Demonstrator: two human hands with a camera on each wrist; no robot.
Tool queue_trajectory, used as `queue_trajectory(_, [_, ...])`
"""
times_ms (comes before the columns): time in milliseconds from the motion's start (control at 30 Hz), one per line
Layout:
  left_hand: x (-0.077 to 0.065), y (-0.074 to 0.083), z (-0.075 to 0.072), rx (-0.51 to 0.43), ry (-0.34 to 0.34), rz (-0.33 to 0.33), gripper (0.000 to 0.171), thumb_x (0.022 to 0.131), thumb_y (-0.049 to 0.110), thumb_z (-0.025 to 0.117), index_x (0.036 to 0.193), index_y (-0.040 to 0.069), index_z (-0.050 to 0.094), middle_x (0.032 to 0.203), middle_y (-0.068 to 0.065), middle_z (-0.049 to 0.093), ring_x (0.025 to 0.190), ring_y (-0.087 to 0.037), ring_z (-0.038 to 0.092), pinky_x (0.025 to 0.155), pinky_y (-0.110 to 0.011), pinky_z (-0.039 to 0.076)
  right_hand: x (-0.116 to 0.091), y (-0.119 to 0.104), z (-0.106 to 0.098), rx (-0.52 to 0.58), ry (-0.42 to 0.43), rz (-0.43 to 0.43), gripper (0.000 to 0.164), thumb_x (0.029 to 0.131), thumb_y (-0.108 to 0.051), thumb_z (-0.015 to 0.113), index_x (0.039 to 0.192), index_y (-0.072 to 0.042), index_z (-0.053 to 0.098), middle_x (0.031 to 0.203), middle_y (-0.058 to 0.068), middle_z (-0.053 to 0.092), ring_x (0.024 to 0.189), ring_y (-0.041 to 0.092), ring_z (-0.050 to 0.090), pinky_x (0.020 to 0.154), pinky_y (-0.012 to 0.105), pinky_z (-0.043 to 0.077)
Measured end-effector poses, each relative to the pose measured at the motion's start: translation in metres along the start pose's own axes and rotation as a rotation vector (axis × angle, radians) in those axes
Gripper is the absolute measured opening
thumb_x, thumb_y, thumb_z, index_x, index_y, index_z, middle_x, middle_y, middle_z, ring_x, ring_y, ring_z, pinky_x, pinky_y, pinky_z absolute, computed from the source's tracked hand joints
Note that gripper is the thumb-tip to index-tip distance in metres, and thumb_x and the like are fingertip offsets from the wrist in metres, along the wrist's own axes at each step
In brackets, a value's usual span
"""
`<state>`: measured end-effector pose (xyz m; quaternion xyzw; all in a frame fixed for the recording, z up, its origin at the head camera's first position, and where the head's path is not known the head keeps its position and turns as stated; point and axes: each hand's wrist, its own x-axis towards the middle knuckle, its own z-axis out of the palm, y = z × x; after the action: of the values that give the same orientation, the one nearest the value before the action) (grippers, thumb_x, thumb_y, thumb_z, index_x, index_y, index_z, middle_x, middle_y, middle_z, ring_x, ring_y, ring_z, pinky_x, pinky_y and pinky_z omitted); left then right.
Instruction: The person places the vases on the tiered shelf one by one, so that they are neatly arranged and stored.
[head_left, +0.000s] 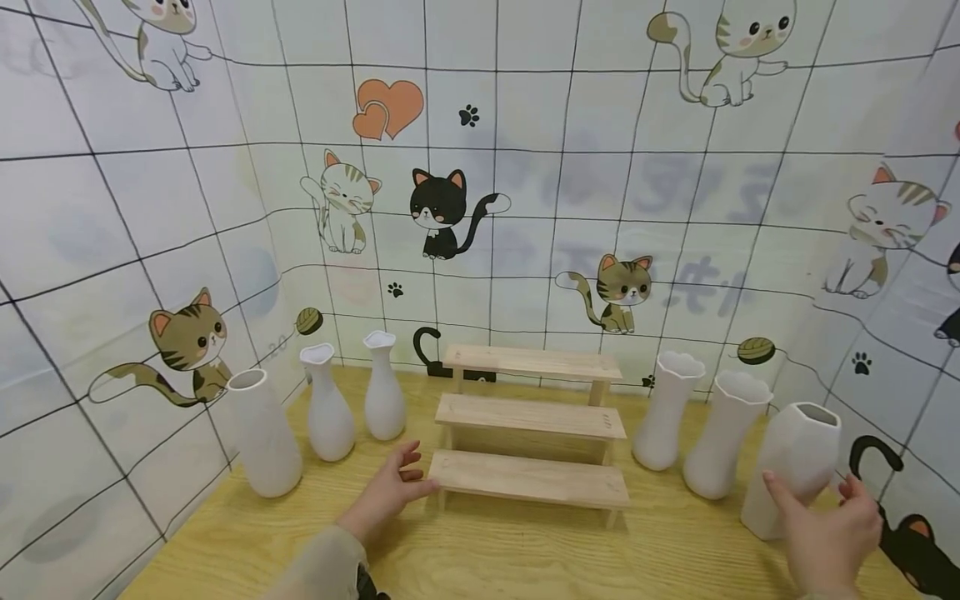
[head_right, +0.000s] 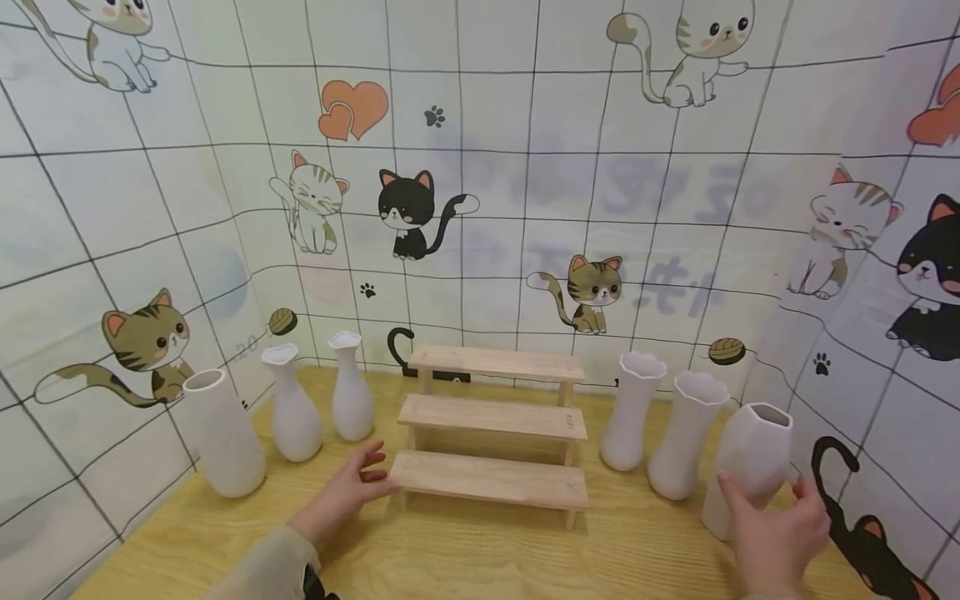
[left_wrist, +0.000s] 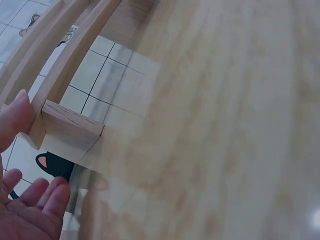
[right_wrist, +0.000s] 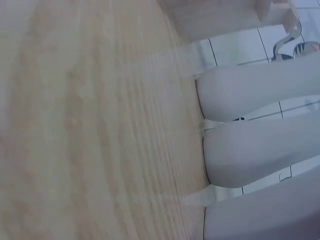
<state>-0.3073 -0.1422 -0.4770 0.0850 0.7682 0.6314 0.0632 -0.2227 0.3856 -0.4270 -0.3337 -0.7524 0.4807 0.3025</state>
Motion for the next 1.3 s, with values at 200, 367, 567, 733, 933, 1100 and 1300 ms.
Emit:
queue_trajectory(200, [0.009,-0.008,0.001,-0.091,-0.095,0.011,0.092,0.084,0.024,0.076,0.152,0.001,0.018,0.146,-0.026,0.032,0.130,-0.043,0.037,0.101,-0.051,0.039,0.022,0.007,0.004,0.045,-0.158,0.009,0.097,0.083,-0.039,0.074,0.154,-0.009,0.015,0.154,0.021,0.021,0.137,0.037,0.024,0.108,0.057,0.025])
queue_trajectory(367, [0.011,-0.015,0.001,-0.121,-0.138,0.021,0.085,0.087,0.022,0.074,0.151,0.001,0.023,0.145,-0.025,0.035,0.129,-0.039,0.041,0.101,-0.047,0.040,0.031,0.010,0.005,0.069,-0.230,0.068,0.099,0.082,-0.042,0.074,0.154,-0.007,0.014,0.155,0.022,0.019,0.136,0.040,0.027,0.106,0.057,0.029])
queue_trajectory(567, [0.013,-0.016,0.002,-0.132,-0.159,0.052,0.082,0.087,0.019,0.073,0.151,0.003,0.026,0.140,-0.022,0.041,0.117,-0.029,0.050,0.095,-0.038,0.045,0.033,0.009,0.004,0.074,-0.219,0.071,0.098,0.082,-0.040,0.075,0.154,-0.009,0.016,0.154,0.021,0.022,0.136,0.041,0.028,0.105,0.057,0.031])
queue_trajectory(733, [0.014,-0.016,0.001,-0.122,-0.184,0.055,0.083,0.087,0.018,0.074,0.152,0.004,0.024,0.135,-0.020,0.044,0.113,-0.024,0.052,0.093,-0.036,0.046,0.036,0.010,0.004,0.037,-0.217,0.068,0.099,0.082,-0.042,0.074,0.153,-0.006,0.017,0.153,0.023,0.024,0.135,0.042,0.029,0.104,0.058,0.031])
queue_trajectory(933, [0.018,-0.017,-0.008,-0.147,-0.259,0.037,0.083,0.087,0.013,0.073,0.152,0.002,0.022,0.134,-0.017,0.049,0.117,-0.025,0.052,0.097,-0.038,0.044,0.038,0.011,0.003,-0.028,-0.238,0.048,0.102,0.081,-0.047,0.073,0.152,0.001,0.016,0.150,0.030,0.025,0.131,0.048,0.031,0.100,0.062,0.033])
queue_trajectory(1100, [0.020,-0.020,-0.010,-0.188,-0.292,0.033,0.084,0.087,0.011,0.072,0.152,0.000,0.020,0.134,-0.016,0.051,0.119,-0.025,0.052,0.098,-0.036,0.044,0.040,0.012,-0.001,-0.063,-0.260,0.053,0.107,0.079,-0.048,0.075,0.152,0.001,0.014,0.148,0.033,0.025,0.127,0.051,0.034,0.080,0.055,0.050])
queue_trajectory(1300, [0.020,-0.022,-0.012,-0.219,-0.311,0.030,0.083,0.089,0.013,0.070,0.152,0.001,0.018,0.138,-0.017,0.049,0.121,-0.026,0.051,0.100,-0.036,0.042,0.035,0.007,-0.006,-0.083,-0.293,0.078,0.109,0.079,-0.049,0.074,0.153,0.001,0.010,0.150,0.034,0.020,0.127,0.053,0.033,0.071,0.052,0.052])
